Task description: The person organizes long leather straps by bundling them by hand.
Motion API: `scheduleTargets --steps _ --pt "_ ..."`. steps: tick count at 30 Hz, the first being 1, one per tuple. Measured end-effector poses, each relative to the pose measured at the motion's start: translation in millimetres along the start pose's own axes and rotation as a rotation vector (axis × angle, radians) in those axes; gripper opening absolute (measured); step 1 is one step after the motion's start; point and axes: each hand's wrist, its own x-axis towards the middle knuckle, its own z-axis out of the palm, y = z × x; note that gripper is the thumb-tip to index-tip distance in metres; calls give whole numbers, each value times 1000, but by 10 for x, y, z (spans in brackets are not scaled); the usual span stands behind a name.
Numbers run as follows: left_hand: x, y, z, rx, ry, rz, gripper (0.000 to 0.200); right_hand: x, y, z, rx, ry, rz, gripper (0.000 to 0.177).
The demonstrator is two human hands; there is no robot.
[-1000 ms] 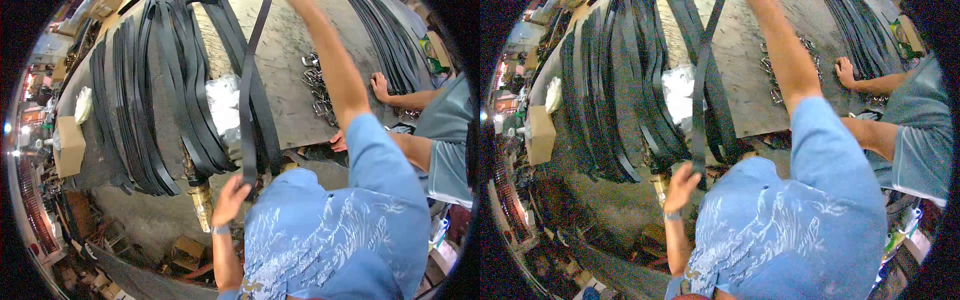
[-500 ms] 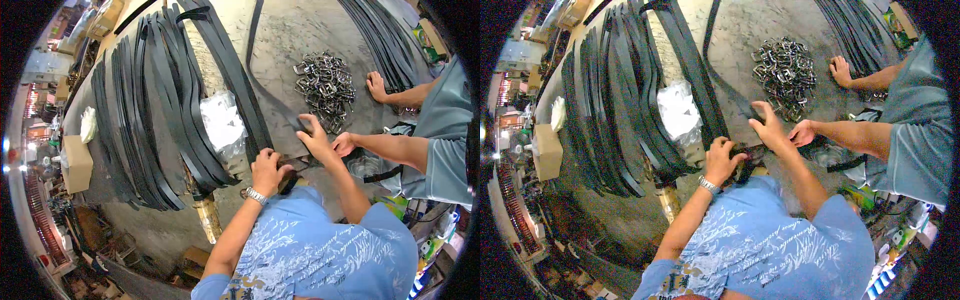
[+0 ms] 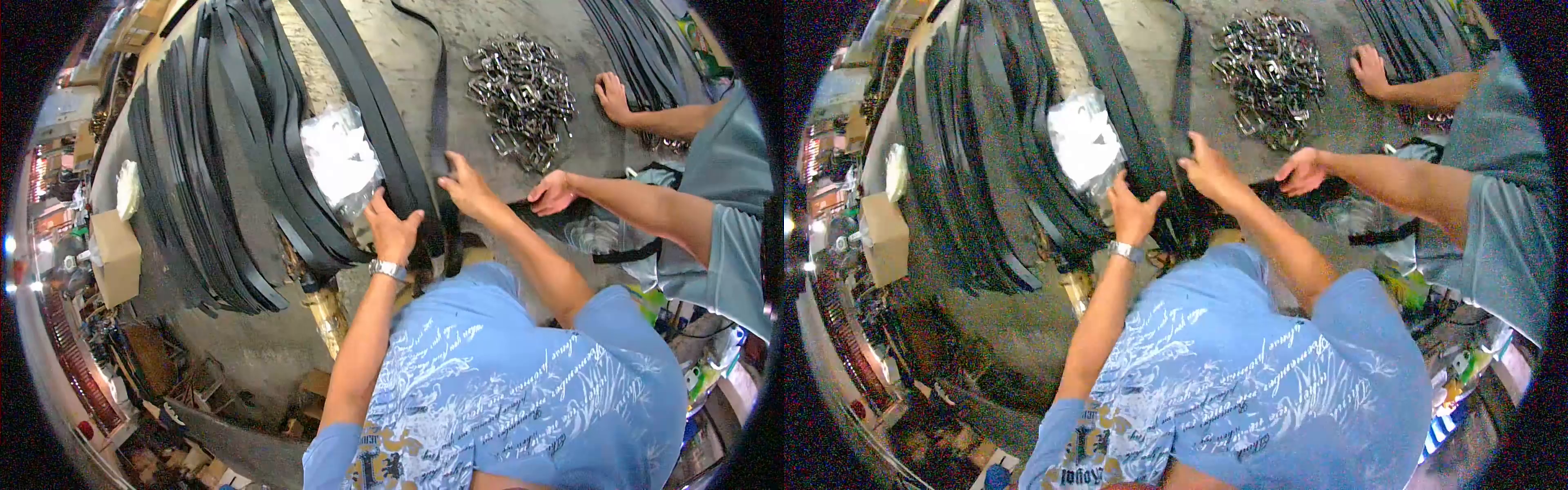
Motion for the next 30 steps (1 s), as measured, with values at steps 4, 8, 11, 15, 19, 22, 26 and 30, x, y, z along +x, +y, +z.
scheduleTargets --steps 4,8,11,15,19,22,26,30 --pt "6 -61 36 -5 7 -2 90 63 -113 149 -23 7 -17 63" --pt "-20 4 -3 -27 -25 -29 85 94 -70 136 178 -70 52 63" --pt "-30 40 -19 3 -27 -18 82 67 -109 95 332 -129 127 63" --pt "-37 -38 33 25 22 31 84 38 -164 93 373 -125 159 63" --pt "-27 -108 59 34 29 90 82 9 -213 73 462 -182 203 68" --pt "-20 -114 53 32 16 79 81 7 -192 91 499 -188 183 73" --pt "-22 -107 39 23 10 70 80 -10 -205 86 495 -200 182 81" --pt "-31 -51 10 -36 -22 7 80 -13 -192 74 556 -211 161 87"
